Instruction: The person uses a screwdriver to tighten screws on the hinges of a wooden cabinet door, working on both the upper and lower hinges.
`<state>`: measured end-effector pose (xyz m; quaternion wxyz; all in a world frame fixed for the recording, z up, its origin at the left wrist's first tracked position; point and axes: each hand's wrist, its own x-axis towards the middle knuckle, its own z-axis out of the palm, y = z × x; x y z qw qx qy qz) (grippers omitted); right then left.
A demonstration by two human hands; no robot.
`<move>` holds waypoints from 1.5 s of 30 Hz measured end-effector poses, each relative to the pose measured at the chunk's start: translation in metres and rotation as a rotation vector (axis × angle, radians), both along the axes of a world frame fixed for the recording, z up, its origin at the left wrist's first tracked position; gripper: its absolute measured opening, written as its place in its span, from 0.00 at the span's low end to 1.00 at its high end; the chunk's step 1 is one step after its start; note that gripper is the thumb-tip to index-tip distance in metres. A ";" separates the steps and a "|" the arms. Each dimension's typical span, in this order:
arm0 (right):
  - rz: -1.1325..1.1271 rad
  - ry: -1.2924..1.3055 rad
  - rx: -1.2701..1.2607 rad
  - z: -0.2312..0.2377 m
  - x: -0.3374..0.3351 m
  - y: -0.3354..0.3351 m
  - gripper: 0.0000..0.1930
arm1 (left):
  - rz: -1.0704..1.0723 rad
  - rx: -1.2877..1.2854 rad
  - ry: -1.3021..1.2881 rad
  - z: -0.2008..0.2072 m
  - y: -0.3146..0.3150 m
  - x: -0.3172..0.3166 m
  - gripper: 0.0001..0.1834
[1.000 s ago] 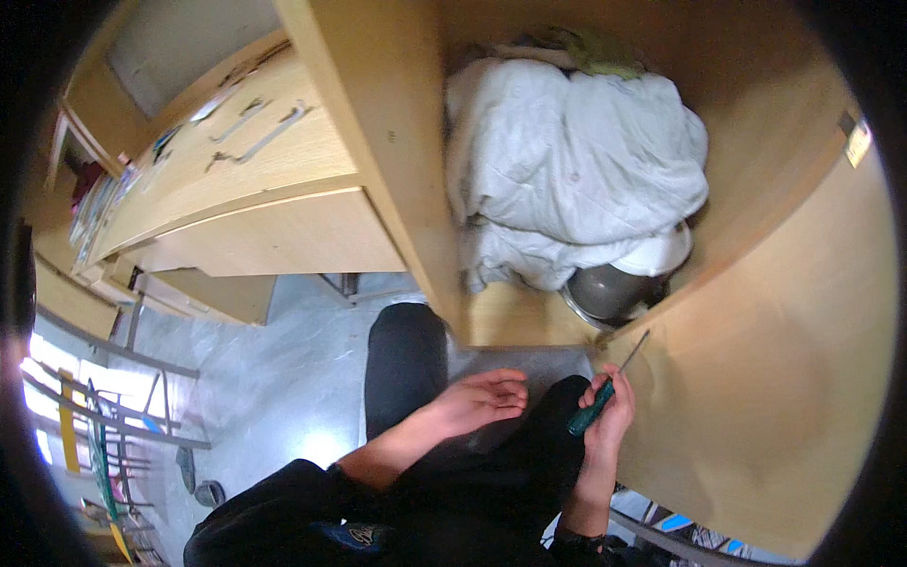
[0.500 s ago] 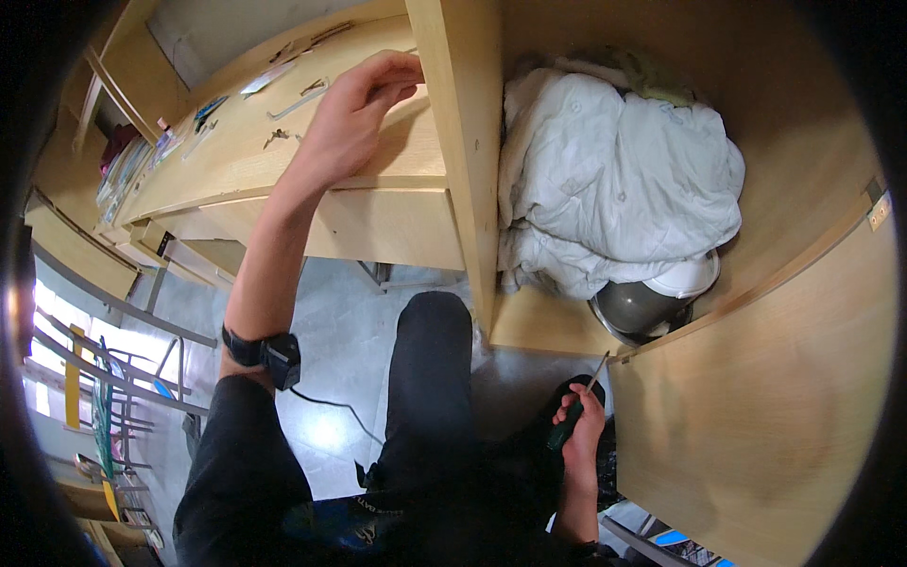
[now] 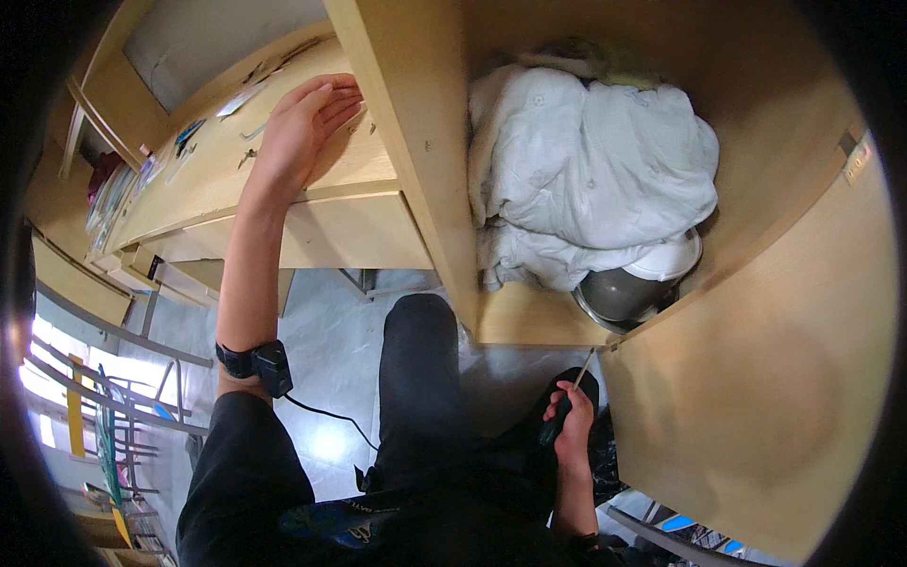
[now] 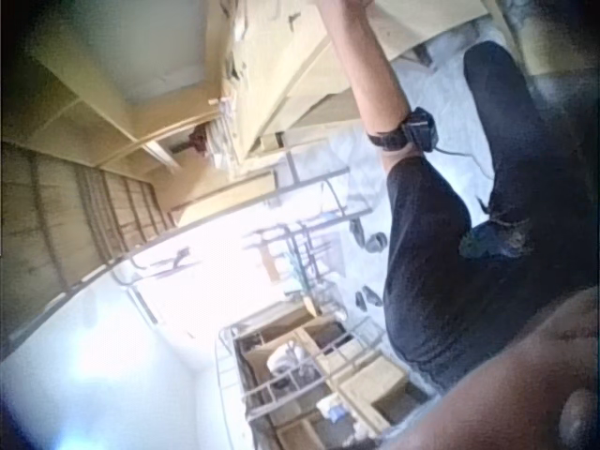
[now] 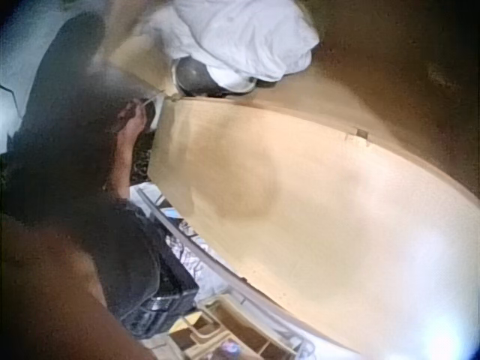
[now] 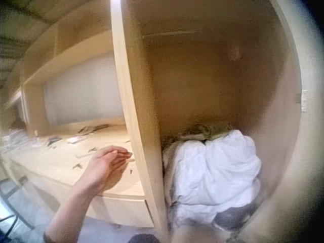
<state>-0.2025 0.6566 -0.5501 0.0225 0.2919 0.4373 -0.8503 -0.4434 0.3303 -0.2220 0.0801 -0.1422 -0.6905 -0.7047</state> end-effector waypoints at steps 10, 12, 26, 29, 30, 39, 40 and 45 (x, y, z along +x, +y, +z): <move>0.054 0.005 0.027 -0.011 0.021 -0.025 0.12 | 0.169 -0.616 0.085 -0.019 -0.023 0.041 0.09; 0.044 0.021 -0.015 -0.017 0.022 -0.019 0.12 | 0.155 -0.789 0.142 -0.008 0.011 0.037 0.09; -0.055 -0.480 0.019 0.136 0.075 -0.017 0.14 | 0.104 -0.849 0.281 0.004 0.028 0.036 0.15; -0.110 -0.490 -0.041 0.145 0.085 -0.027 0.14 | 0.026 -0.789 -0.096 0.017 0.026 0.040 0.18; -0.114 -0.517 0.003 0.145 0.088 -0.028 0.14 | 0.150 -0.749 0.147 0.010 0.026 0.041 0.19; -0.322 -0.252 -0.017 0.185 0.031 -0.057 0.21 | 0.508 -0.779 0.343 -0.027 0.063 0.160 0.26; -0.340 -0.201 0.017 0.222 0.004 -0.065 0.21 | 0.438 -0.742 0.170 -0.013 0.073 0.185 0.26; -0.412 0.115 -0.073 0.331 -0.031 -0.022 0.18 | -0.432 -0.173 -0.664 -0.019 0.156 0.261 0.20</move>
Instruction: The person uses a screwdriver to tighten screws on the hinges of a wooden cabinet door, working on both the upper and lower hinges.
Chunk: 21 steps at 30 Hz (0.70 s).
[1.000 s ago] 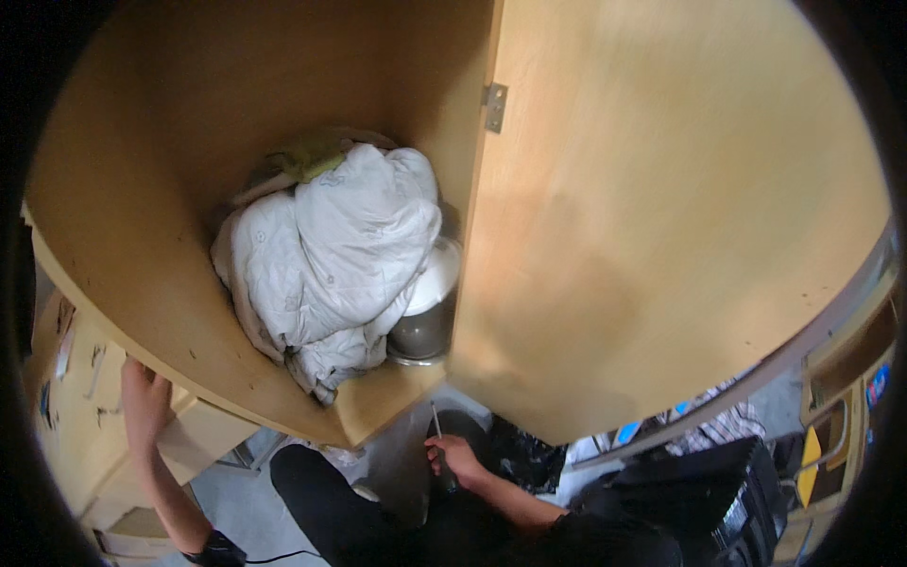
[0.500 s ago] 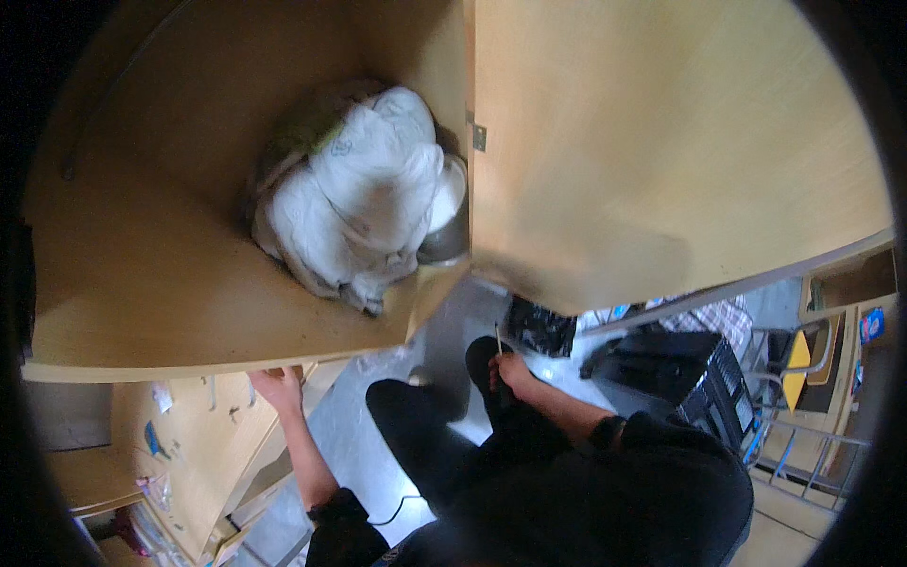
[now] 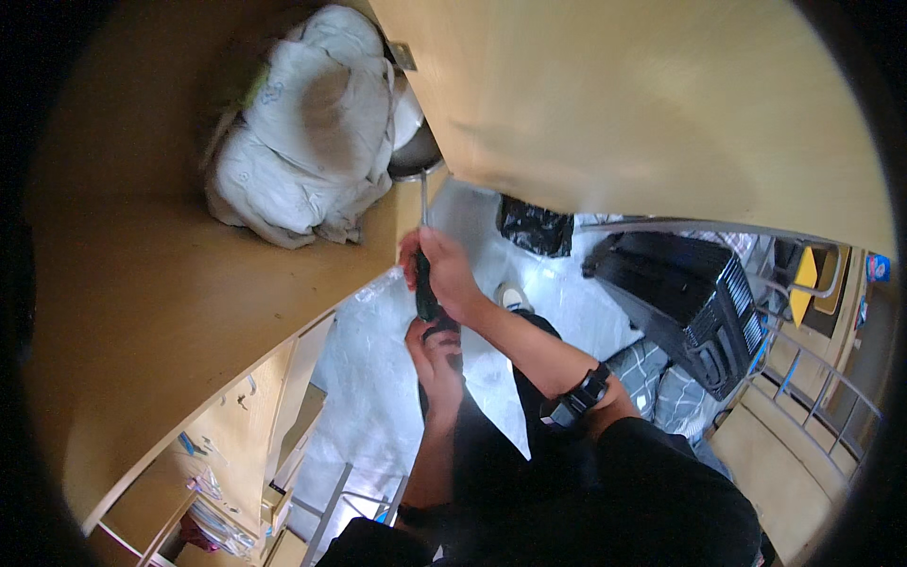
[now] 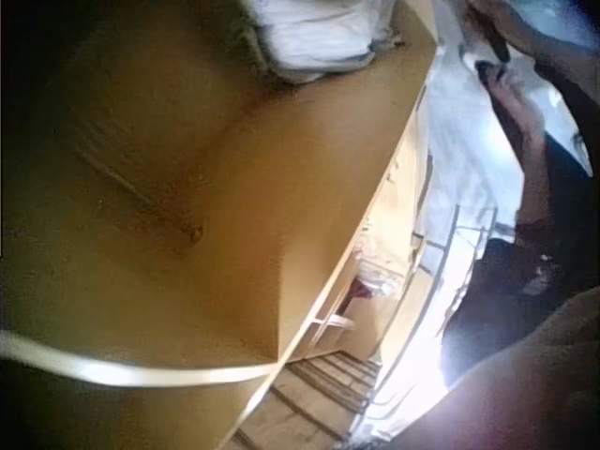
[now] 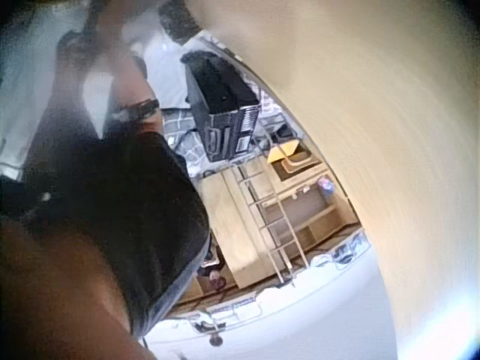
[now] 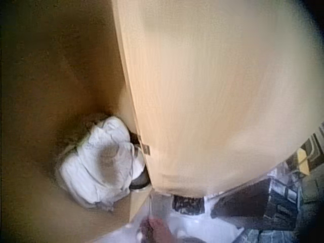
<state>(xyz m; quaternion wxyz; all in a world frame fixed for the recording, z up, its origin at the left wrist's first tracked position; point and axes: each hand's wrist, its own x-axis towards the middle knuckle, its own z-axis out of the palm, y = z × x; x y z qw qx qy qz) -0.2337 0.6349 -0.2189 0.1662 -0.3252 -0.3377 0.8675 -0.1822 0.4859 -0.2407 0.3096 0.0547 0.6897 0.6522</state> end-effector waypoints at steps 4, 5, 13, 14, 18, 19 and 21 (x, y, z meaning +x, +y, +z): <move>-0.047 0.093 -0.013 0.039 -0.019 0.007 0.17 | -0.028 0.287 -0.382 0.033 0.022 -0.042 0.21; -0.056 0.090 -0.031 0.046 -0.020 0.008 0.17 | 0.150 0.318 -0.391 0.050 0.040 -0.048 0.20; -0.256 0.247 0.006 0.067 -0.048 0.066 0.19 | -0.118 0.133 -0.151 0.065 0.083 -0.081 0.18; -0.243 0.299 -0.011 0.073 -0.046 0.079 0.18 | -0.136 0.142 -0.123 0.073 0.091 -0.078 0.17; -0.252 0.241 0.040 0.097 -0.064 0.088 0.16 | -0.121 0.166 -0.088 0.086 0.101 -0.087 0.18; -0.247 0.230 0.073 0.103 -0.065 0.088 0.16 | -0.115 0.156 -0.073 0.089 0.102 -0.088 0.19; -0.233 0.208 0.158 0.108 -0.065 0.092 0.16 | -0.111 0.165 -0.054 0.092 0.105 -0.087 0.13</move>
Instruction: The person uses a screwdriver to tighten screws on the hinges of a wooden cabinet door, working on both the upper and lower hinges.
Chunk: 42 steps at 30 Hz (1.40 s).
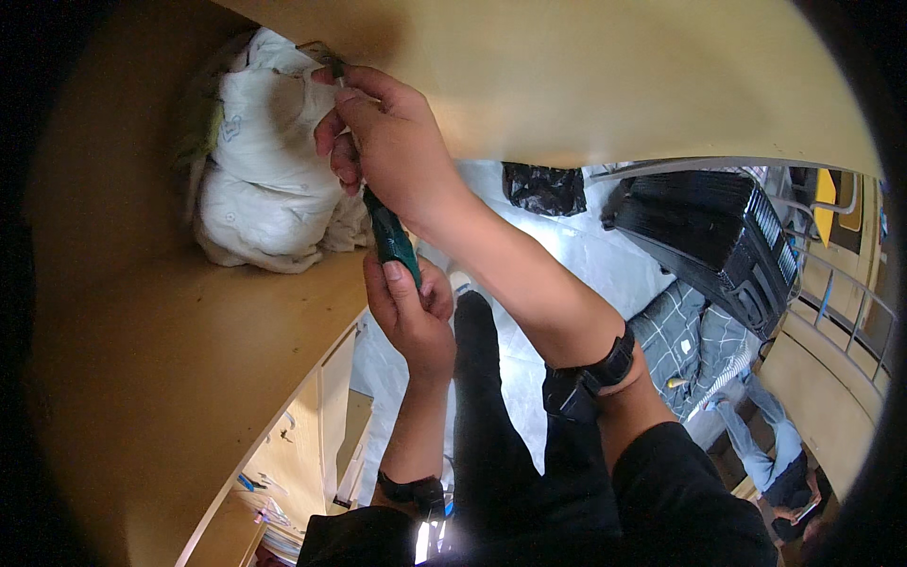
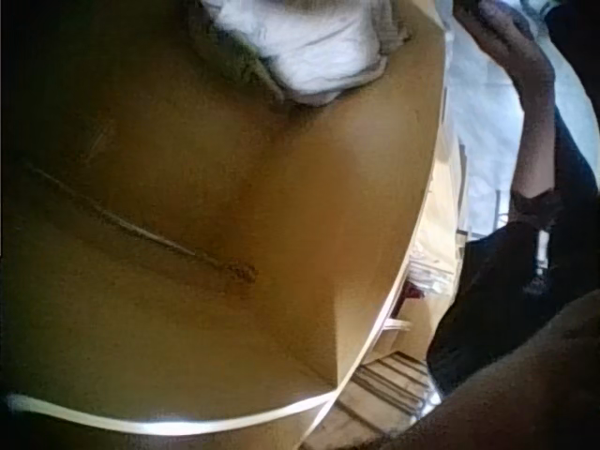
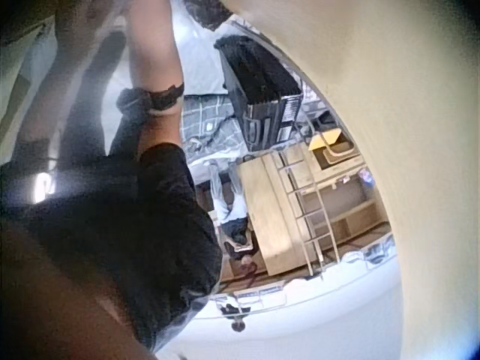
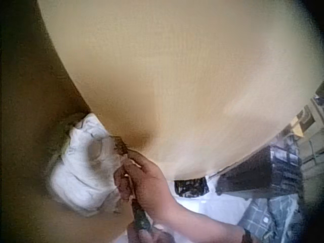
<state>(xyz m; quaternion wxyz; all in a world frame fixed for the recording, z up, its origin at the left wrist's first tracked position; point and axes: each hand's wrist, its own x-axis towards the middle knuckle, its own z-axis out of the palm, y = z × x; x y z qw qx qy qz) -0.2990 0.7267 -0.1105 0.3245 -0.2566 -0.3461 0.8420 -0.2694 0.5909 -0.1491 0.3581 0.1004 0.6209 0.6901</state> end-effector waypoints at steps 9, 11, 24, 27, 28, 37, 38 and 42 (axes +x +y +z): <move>0.005 -0.086 0.069 -0.002 0.002 0.000 0.18 | -0.010 -0.011 -0.058 0.007 0.001 0.007 0.16; -0.001 -0.103 0.062 -0.002 0.001 0.000 0.18 | -0.013 -0.017 -0.052 0.010 0.002 0.007 0.15; -0.047 -0.091 -0.074 0.006 -0.001 0.006 0.16 | -0.052 -0.019 -0.042 0.023 0.003 -0.002 0.14; -0.036 -0.059 -0.136 -0.001 -0.008 -0.005 0.15 | -0.010 -0.060 -0.065 0.021 -0.006 -0.010 0.14; -0.032 -0.060 -0.139 -0.004 -0.009 -0.008 0.15 | -0.006 -0.063 -0.066 0.018 -0.010 -0.011 0.14; -0.093 -0.101 -0.088 0.001 -0.012 -0.007 0.15 | -0.047 -0.024 -0.039 0.022 -0.011 -0.019 0.14; -0.068 -0.077 -0.088 0.000 -0.010 -0.005 0.16 | -0.050 -0.039 -0.027 0.024 -0.011 -0.019 0.16; -0.045 -0.087 0.025 0.002 -0.002 -0.005 0.18 | -0.080 0.047 -0.375 0.034 -0.011 -0.025 0.22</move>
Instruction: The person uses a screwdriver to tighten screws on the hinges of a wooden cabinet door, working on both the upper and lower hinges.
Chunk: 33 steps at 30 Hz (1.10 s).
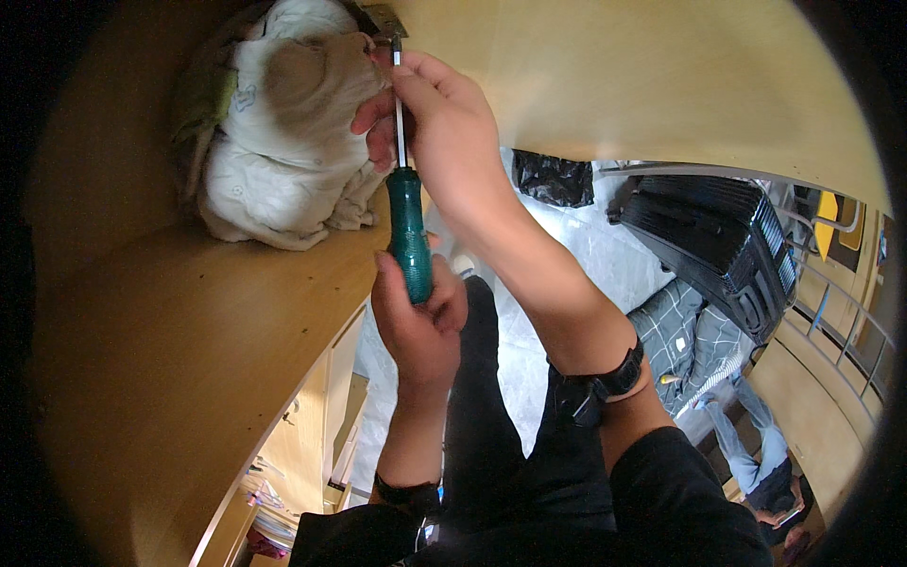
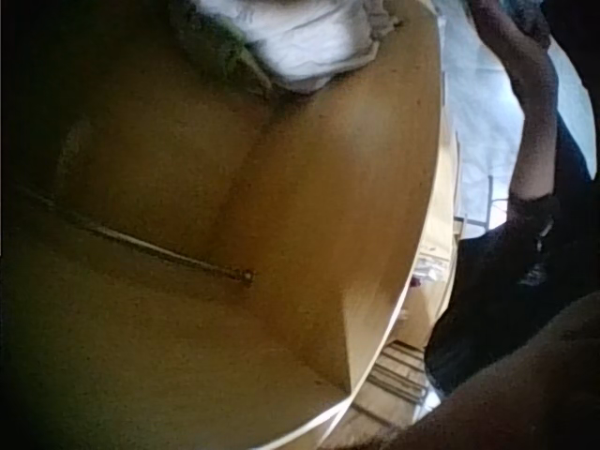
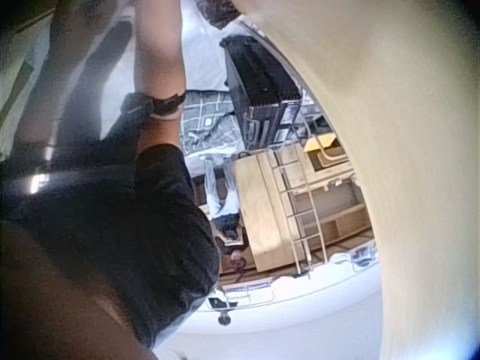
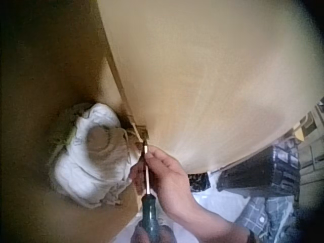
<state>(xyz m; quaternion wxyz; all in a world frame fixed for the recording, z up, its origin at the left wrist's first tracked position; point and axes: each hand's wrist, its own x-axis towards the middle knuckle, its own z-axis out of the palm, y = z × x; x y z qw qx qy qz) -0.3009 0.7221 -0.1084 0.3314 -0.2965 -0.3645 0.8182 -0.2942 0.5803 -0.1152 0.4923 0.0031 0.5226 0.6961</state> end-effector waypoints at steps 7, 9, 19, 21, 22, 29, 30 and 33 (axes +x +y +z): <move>0.396 -0.024 0.019 -0.015 0.041 -0.051 0.23 | -0.068 0.357 -0.922 -0.013 -0.012 -0.039 0.24; 0.328 -0.020 -0.067 -0.006 0.041 -0.059 0.21 | -0.152 0.428 -0.988 -0.018 -0.010 -0.040 0.21; -0.021 -0.331 0.100 -0.016 0.014 -0.067 0.07 | -0.089 -0.180 0.106 0.002 -0.017 -0.017 0.24; 0.088 -0.148 -0.138 -0.006 0.016 -0.063 0.09 | -0.042 0.008 -0.430 -0.003 -0.029 -0.025 0.24; 0.138 -0.058 -0.249 -0.003 0.023 -0.060 0.11 | -0.084 0.176 -0.686 -0.006 -0.030 -0.029 0.27; 0.180 -0.087 -0.189 -0.013 0.033 -0.062 0.10 | 0.071 -0.197 -0.250 0.010 -0.012 -0.026 0.25; 0.129 -0.144 -0.189 -0.012 0.028 -0.065 0.07 | 0.062 -0.148 -0.179 0.008 -0.017 -0.025 0.23; 0.139 -0.279 -0.079 -0.012 0.025 -0.062 0.06 | 0.044 -0.129 0.050 0.012 -0.013 -0.021 0.23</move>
